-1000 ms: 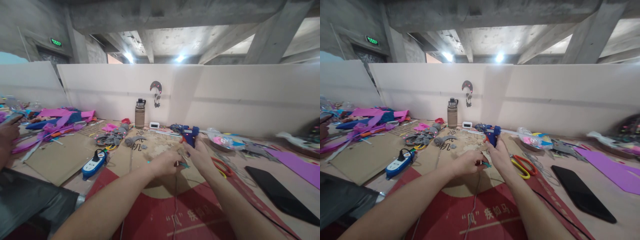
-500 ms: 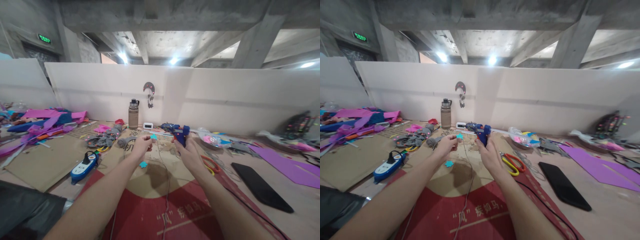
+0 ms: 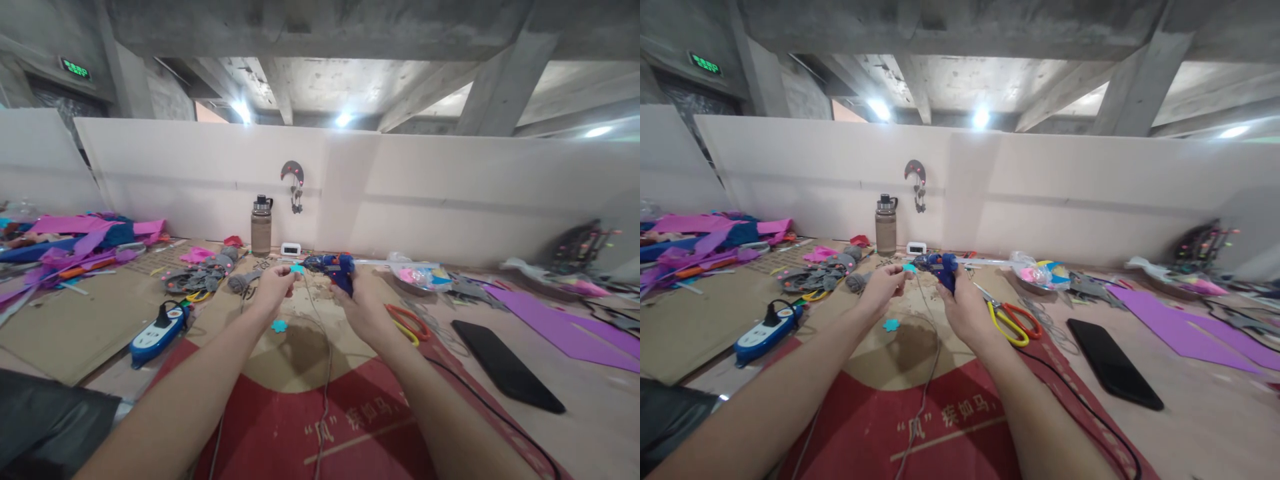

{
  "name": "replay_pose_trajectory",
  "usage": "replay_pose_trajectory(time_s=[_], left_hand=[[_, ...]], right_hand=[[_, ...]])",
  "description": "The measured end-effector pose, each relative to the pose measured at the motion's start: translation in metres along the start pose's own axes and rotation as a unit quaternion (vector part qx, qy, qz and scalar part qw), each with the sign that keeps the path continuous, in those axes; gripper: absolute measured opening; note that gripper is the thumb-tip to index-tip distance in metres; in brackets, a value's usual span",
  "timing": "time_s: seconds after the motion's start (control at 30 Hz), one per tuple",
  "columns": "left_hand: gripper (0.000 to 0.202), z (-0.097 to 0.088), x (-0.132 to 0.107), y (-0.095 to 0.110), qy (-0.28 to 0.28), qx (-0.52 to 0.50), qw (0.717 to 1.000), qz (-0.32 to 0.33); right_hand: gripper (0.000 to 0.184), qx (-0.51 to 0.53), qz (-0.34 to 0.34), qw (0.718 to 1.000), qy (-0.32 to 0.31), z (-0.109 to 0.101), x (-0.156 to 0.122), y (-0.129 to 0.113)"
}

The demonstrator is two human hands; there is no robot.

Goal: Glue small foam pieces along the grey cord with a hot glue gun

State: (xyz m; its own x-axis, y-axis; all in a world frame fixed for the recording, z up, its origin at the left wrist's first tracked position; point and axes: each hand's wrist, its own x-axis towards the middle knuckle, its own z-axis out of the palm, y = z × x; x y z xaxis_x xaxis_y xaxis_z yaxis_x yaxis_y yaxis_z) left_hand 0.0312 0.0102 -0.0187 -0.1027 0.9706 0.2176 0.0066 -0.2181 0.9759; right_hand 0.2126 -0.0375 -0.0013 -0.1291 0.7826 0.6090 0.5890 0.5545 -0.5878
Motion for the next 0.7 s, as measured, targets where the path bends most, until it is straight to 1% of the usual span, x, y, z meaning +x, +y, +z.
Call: replay_pose_trajectory(time_s=[0.13,0.37,0.7], left_hand=[[0.012,0.0007,-0.0027,0.0012,-0.005,0.006,1.000,0.015],[0.014,0.0007,-0.0020,0.0010,-0.003,0.008,1.000,0.015],[0.014,0.0001,-0.0015,0.0009,-0.012,0.036,0.999,0.034]], right_hand=[[0.036,-0.004,0.004,1.000,-0.008,0.0006,-0.0006,0.0010],[0.036,-0.013,0.018,0.999,-0.028,0.0005,-0.0003,0.0008],[0.036,-0.035,0.016,0.999,-0.012,-0.0002,-0.0001,-0.0003]])
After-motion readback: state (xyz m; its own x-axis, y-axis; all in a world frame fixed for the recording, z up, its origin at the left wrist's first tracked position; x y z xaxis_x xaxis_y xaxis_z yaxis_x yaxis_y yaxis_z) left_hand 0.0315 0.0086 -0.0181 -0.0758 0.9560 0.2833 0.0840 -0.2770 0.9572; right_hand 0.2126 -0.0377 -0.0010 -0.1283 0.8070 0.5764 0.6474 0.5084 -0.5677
